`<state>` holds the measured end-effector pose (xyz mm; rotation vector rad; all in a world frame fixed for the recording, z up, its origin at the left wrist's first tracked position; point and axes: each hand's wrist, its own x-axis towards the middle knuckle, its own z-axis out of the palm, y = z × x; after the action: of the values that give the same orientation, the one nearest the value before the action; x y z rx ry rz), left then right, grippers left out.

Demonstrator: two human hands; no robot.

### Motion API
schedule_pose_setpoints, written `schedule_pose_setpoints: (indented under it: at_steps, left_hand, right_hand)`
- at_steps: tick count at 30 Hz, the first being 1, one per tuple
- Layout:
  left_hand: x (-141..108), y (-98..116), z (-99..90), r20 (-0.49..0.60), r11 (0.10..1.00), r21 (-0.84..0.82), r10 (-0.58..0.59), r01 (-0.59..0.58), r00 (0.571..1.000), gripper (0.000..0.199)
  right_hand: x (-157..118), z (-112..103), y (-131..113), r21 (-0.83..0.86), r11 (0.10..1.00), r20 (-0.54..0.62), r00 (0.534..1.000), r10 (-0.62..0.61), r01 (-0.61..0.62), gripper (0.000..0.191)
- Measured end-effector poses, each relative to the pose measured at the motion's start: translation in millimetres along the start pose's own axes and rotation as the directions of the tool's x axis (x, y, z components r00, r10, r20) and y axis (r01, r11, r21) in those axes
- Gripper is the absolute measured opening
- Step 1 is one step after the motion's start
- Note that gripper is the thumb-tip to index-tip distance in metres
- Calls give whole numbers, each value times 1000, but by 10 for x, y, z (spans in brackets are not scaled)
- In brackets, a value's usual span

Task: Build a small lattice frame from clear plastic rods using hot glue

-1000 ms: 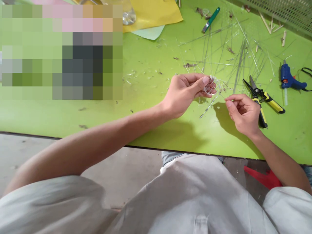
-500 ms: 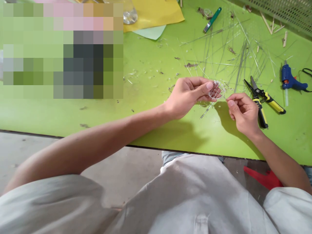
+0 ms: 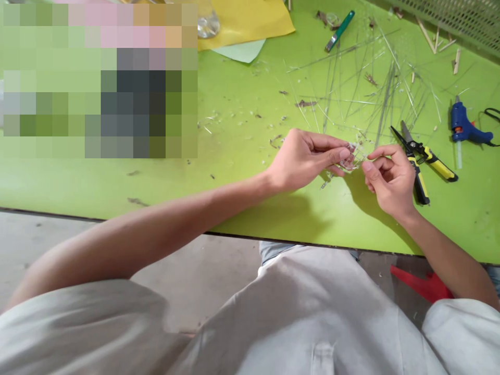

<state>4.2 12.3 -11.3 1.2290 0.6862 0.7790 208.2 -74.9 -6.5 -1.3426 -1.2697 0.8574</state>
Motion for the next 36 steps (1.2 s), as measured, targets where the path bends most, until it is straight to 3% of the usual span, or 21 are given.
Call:
schedule_pose_setpoints:
  at_steps: [6, 11, 20, 25, 36]
  left_hand:
    - [5, 18, 3, -13, 1000, 23, 7, -7, 1000, 32]
    - [2, 48, -9, -2, 998, 65, -14, 14, 1000, 33]
    - [37, 60, -16, 51, 1000, -6, 2, -2, 999, 69]
    - [34, 51, -1, 33, 1000, -22, 11, -10, 999, 70]
    - [42, -27, -3, -69, 998, -60, 9, -13, 998, 62]
  right_hand:
    - [-51, -4, -4, -145, 984, -48, 993, -110, 102, 37]
    - [-55, -1, 2, -187, 979, -65, 993, -97, 84, 38]
    - [-10, -5, -35, -104, 995, -71, 997, -13, 5, 45]
    - [20, -5, -38, -53, 998, -40, 999, -33, 31, 48]
    - [23, 25, -30, 6, 999, -42, 998, 53, -53, 50]
